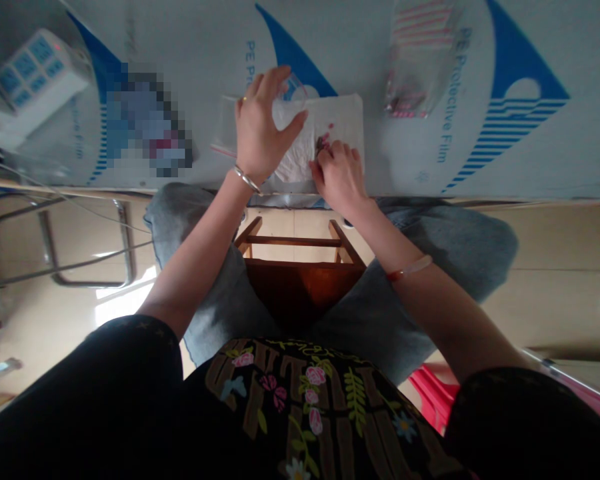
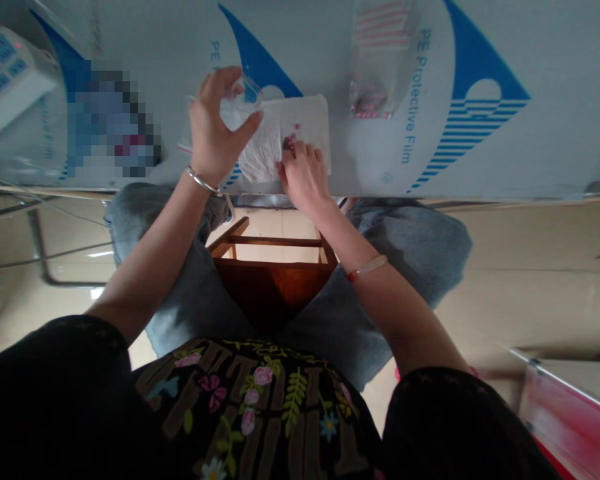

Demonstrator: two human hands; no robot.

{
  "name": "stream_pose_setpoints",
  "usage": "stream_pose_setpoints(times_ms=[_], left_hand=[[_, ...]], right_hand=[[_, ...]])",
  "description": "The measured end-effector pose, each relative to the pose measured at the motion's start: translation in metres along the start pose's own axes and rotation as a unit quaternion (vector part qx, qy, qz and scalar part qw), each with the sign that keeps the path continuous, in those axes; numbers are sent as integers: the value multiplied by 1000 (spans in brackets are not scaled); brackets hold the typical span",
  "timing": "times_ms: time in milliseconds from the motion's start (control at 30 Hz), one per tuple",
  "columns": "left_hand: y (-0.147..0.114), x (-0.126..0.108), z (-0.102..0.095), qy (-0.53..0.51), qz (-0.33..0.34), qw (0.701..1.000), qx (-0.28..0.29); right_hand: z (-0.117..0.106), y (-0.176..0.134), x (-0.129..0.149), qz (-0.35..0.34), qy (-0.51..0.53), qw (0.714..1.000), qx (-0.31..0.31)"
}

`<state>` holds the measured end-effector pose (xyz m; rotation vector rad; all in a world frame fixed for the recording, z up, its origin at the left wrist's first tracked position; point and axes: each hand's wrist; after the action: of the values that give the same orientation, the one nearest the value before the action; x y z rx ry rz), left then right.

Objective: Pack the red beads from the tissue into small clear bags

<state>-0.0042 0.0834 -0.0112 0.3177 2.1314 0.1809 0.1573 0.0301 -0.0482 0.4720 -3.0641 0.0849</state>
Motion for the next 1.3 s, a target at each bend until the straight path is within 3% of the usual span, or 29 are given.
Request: stream_pose_setpoints(times_ms=[267, 500, 700, 933, 1300], left_hand=[[0, -3, -1, 3, -15, 1000, 9], [-1, -4, -3, 15, -37, 999, 30], [-3, -4, -5, 48, -10, 994, 93], [-2, -4, -2, 44, -22, 998, 25], [-2, -8, -1, 36, -27, 998, 35]], right_hand=[[-3, 2, -7, 8, 26, 999, 30], [-5, 0, -13, 54, 54, 996, 48], [-10, 0, -13, 92, 46, 993, 57], [-17, 2, -14, 104, 61, 990, 68], [-22, 10, -18, 100, 96, 988, 71]])
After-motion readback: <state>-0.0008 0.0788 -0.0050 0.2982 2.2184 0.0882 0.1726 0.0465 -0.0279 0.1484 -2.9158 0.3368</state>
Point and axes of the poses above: each hand's wrist, its own y-axis towards the middle knuckle, its own z-axis out of the palm, x = y × z, and after that the axes turned 13 degrees about -y, right-handed
